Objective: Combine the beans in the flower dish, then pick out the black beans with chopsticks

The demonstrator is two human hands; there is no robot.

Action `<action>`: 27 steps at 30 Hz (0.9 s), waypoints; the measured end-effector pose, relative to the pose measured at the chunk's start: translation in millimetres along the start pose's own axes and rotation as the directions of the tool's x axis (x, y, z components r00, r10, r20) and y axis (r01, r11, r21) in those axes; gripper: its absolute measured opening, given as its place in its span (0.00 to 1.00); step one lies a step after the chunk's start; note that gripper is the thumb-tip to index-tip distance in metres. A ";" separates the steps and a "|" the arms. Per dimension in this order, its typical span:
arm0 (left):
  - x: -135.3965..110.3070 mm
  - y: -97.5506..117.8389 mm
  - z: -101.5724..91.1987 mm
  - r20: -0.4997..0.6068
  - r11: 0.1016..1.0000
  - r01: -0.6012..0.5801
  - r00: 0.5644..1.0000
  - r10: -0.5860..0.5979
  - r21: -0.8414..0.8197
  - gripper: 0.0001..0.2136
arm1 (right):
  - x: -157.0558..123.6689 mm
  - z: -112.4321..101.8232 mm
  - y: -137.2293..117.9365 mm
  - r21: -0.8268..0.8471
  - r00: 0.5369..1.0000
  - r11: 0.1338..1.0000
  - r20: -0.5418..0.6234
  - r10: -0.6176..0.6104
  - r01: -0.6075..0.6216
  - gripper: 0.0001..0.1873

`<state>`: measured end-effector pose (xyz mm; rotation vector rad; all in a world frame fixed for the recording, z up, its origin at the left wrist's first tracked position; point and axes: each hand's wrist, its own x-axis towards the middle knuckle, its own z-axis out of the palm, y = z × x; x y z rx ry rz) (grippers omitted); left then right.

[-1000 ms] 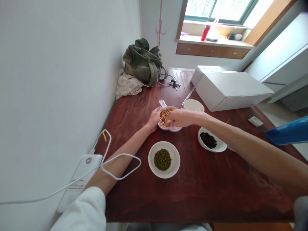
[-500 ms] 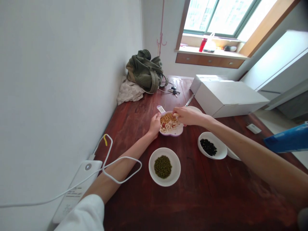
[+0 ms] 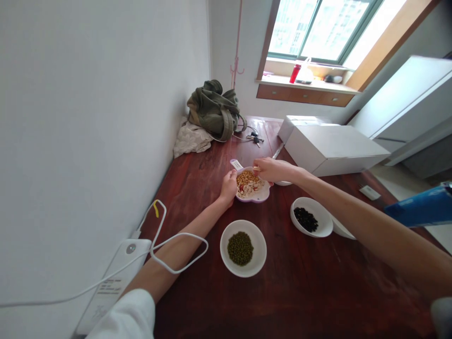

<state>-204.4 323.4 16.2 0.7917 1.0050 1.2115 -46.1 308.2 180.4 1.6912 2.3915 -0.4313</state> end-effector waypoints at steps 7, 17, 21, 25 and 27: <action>1.2 0.7 -1.0 0.010 1.000 0.017 1.000 -0.018 0.025 0.12 | -30.6 -15.4 0.3 0.046 0.992 0.999 -0.129 -0.006 0.012 0.13; -1.3 0.6 -2.0 0.014 0.999 0.000 1.000 0.000 0.039 0.11 | -192.7 60.1 28.5 0.196 0.940 0.981 -0.334 0.071 -0.004 0.17; -2.9 -0.4 -3.1 0.020 1.000 -0.002 1.000 0.002 0.019 0.11 | -228.1 128.6 35.3 0.182 0.905 0.973 -0.375 0.199 -0.139 0.16; -2.0 -0.3 -3.5 0.042 0.999 0.031 0.999 -0.030 -0.028 0.14 | -235.0 167.2 36.7 0.098 0.849 0.968 -0.465 0.250 -0.232 0.15; -1.7 1.1 -3.7 0.065 0.997 0.053 0.997 -0.050 -0.054 0.14 | -231.3 178.7 38.4 0.048 0.808 0.965 -0.537 0.243 -0.258 0.18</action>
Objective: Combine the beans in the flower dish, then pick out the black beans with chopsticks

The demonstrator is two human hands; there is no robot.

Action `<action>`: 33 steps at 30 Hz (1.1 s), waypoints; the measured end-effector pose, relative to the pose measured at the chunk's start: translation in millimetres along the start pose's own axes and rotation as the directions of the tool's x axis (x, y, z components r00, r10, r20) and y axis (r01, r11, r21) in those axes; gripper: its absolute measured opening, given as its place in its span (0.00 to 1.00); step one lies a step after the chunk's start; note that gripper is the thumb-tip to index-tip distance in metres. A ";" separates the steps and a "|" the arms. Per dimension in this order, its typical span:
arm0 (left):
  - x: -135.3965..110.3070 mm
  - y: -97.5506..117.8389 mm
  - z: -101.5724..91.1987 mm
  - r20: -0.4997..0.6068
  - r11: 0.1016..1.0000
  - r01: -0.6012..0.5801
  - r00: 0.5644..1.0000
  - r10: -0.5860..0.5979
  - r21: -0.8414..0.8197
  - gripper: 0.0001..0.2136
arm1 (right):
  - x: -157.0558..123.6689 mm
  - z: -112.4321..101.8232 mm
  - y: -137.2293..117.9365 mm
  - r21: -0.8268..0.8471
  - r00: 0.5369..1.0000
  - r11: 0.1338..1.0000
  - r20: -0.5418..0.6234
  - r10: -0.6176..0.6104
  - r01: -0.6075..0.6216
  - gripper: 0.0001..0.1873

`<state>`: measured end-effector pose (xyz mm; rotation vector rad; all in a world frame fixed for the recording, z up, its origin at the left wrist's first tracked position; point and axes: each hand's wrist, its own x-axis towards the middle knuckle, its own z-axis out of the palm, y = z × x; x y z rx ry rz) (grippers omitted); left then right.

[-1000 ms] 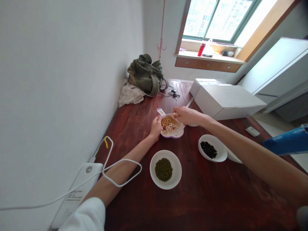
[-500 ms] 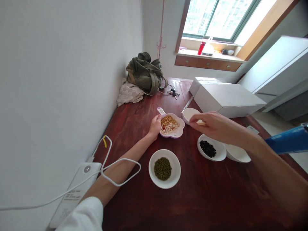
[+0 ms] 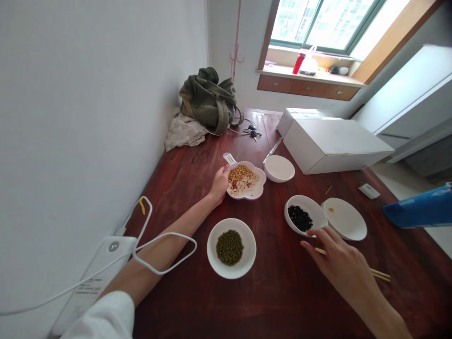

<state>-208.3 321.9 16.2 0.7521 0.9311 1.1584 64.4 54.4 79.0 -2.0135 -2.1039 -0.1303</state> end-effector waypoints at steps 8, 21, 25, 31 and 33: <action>-2.0 0.9 1.0 0.017 0.996 -0.036 0.999 0.037 -0.080 0.14 | -0.9 22.6 -1.4 -0.195 0.994 0.979 -0.080 -0.076 0.059 0.13; -4.0 -5.0 4.2 -0.038 0.991 -0.127 0.991 0.125 -0.048 0.15 | 23.9 -18.8 1.9 -0.050 0.958 0.968 -0.135 -0.252 0.247 0.05; -4.5 -4.7 3.7 -0.025 0.992 -0.119 0.993 0.118 -0.038 0.15 | 52.2 -58.3 -0.7 0.018 0.925 0.934 -0.152 -0.349 0.356 0.07; -4.5 -5.4 2.9 -0.005 0.992 -0.124 0.992 0.124 -0.014 0.17 | 107.1 -92.0 -8.6 -0.080 0.839 0.841 -0.062 -0.540 0.535 0.11; -5.5 -4.9 2.3 0.004 0.991 -0.131 0.991 0.131 -0.001 0.16 | 119.9 -92.3 -9.2 -0.101 0.813 0.811 -0.033 -0.582 0.576 0.12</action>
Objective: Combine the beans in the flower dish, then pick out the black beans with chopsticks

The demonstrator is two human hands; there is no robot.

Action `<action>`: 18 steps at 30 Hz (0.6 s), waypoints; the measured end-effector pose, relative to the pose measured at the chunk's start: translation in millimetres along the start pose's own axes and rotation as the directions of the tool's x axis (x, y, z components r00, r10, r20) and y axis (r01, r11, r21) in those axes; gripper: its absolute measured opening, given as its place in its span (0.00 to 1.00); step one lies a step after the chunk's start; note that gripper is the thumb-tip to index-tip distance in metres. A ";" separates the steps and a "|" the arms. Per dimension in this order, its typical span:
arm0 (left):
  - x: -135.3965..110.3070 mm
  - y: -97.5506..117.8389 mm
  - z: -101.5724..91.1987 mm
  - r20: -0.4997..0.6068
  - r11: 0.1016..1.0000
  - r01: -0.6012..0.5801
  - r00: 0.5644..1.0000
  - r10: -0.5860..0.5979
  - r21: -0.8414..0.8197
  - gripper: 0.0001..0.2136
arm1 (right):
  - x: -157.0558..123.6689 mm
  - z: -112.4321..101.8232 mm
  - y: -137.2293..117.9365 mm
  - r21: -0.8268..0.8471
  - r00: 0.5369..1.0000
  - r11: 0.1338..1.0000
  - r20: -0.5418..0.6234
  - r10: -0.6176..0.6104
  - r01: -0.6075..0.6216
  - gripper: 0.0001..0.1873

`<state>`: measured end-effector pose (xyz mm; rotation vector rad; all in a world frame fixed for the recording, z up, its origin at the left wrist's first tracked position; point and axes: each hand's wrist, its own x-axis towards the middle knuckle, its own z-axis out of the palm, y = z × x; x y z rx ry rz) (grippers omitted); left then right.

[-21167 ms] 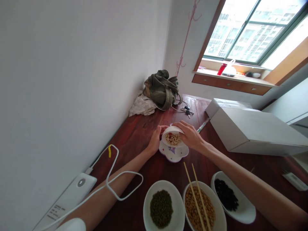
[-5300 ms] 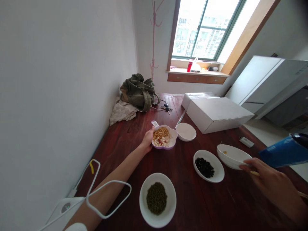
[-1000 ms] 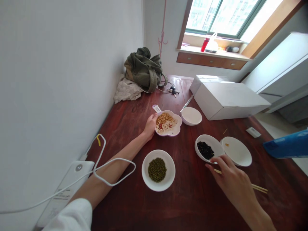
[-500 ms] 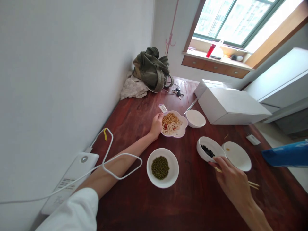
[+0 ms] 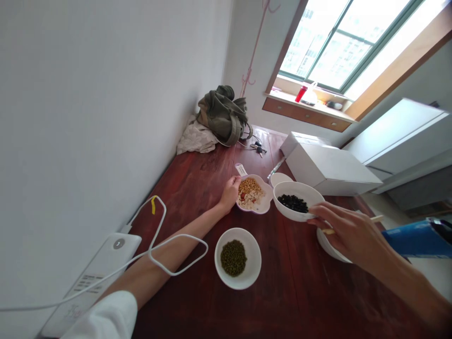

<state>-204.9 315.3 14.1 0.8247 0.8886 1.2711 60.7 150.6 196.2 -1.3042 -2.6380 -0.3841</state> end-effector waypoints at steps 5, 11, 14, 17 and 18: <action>-1.8 1.0 -1.6 0.016 1.000 -0.011 1.000 0.011 0.020 0.14 | 11.3 10.7 11.3 -0.060 0.988 0.992 0.118 -0.100 0.108 0.13; -1.5 1.3 -2.4 0.042 1.000 0.000 0.999 0.000 0.015 0.16 | 18.3 23.3 20.0 -0.204 0.945 0.937 0.223 -0.238 0.284 0.26; -2.2 2.6 -2.4 0.052 1.000 0.004 0.999 -0.004 0.009 0.18 | 23.7 23.7 20.9 -0.270 0.934 0.905 0.231 -0.272 0.330 0.27; -2.8 3.6 -2.6 0.060 1.000 0.006 0.998 -0.006 0.006 0.19 | 30.8 20.9 18.5 -0.300 0.928 0.887 0.241 -0.285 0.351 0.23; -2.8 3.6 -2.6 0.062 1.000 0.006 0.998 -0.006 0.005 0.20 | 33.4 19.9 17.2 -0.300 0.925 0.884 0.241 -0.294 0.359 0.21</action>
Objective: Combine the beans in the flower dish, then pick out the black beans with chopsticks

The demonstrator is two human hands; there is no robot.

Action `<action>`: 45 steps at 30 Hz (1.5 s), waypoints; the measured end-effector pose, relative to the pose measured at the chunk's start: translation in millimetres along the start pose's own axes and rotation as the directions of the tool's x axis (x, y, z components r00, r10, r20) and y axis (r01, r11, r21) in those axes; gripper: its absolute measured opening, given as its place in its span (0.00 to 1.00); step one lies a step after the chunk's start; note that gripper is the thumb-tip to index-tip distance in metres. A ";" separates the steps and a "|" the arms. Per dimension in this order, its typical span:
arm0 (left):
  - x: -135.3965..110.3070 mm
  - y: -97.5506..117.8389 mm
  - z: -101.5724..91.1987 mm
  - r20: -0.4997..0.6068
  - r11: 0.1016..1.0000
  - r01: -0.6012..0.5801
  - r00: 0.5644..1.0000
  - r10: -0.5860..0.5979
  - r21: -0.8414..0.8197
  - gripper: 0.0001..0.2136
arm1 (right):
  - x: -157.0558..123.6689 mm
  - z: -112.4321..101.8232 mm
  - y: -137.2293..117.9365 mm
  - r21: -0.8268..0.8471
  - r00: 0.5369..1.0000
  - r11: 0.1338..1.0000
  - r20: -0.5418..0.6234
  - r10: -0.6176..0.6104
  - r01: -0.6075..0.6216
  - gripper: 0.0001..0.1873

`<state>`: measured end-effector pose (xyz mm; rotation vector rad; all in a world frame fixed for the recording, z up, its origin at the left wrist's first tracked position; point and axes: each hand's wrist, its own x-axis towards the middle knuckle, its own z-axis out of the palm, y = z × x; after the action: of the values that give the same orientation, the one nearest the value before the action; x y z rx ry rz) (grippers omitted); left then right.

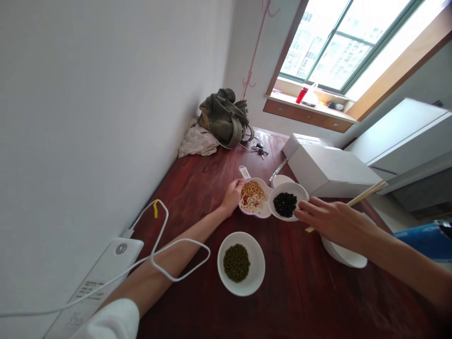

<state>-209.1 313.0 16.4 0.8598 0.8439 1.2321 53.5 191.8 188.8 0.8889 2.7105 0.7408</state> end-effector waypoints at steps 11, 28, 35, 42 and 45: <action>3.1 -3.1 -0.6 0.033 1.000 -0.005 0.999 0.004 0.011 0.24 | 21.2 -3.0 -0.1 -0.082 0.991 0.988 -0.008 -0.130 0.129 0.13; 7.6 -7.8 -2.9 0.028 1.000 0.003 1.000 -0.003 0.023 0.23 | 37.7 -3.8 6.2 -0.019 0.976 0.978 -0.057 -0.210 0.209 0.11; 6.7 -5.4 -2.5 0.030 1.000 0.012 0.999 -0.012 0.018 0.23 | 48.5 -11.4 6.4 -0.049 0.968 0.967 0.016 -0.249 0.249 0.10; 5.9 -4.2 -1.2 0.022 1.000 0.006 1.000 -0.006 0.013 0.24 | 52.4 -11.1 1.5 -0.018 0.978 0.978 0.031 -0.206 0.206 0.13; 6.0 -4.3 -0.9 0.013 1.000 0.006 1.000 -0.006 0.014 0.25 | 50.7 -14.8 0.8 0.038 0.984 0.984 0.002 -0.176 0.176 0.15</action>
<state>-207.3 318.5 11.8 0.8752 0.8451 1.2152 8.4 216.8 200.5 0.6461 2.7613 0.6517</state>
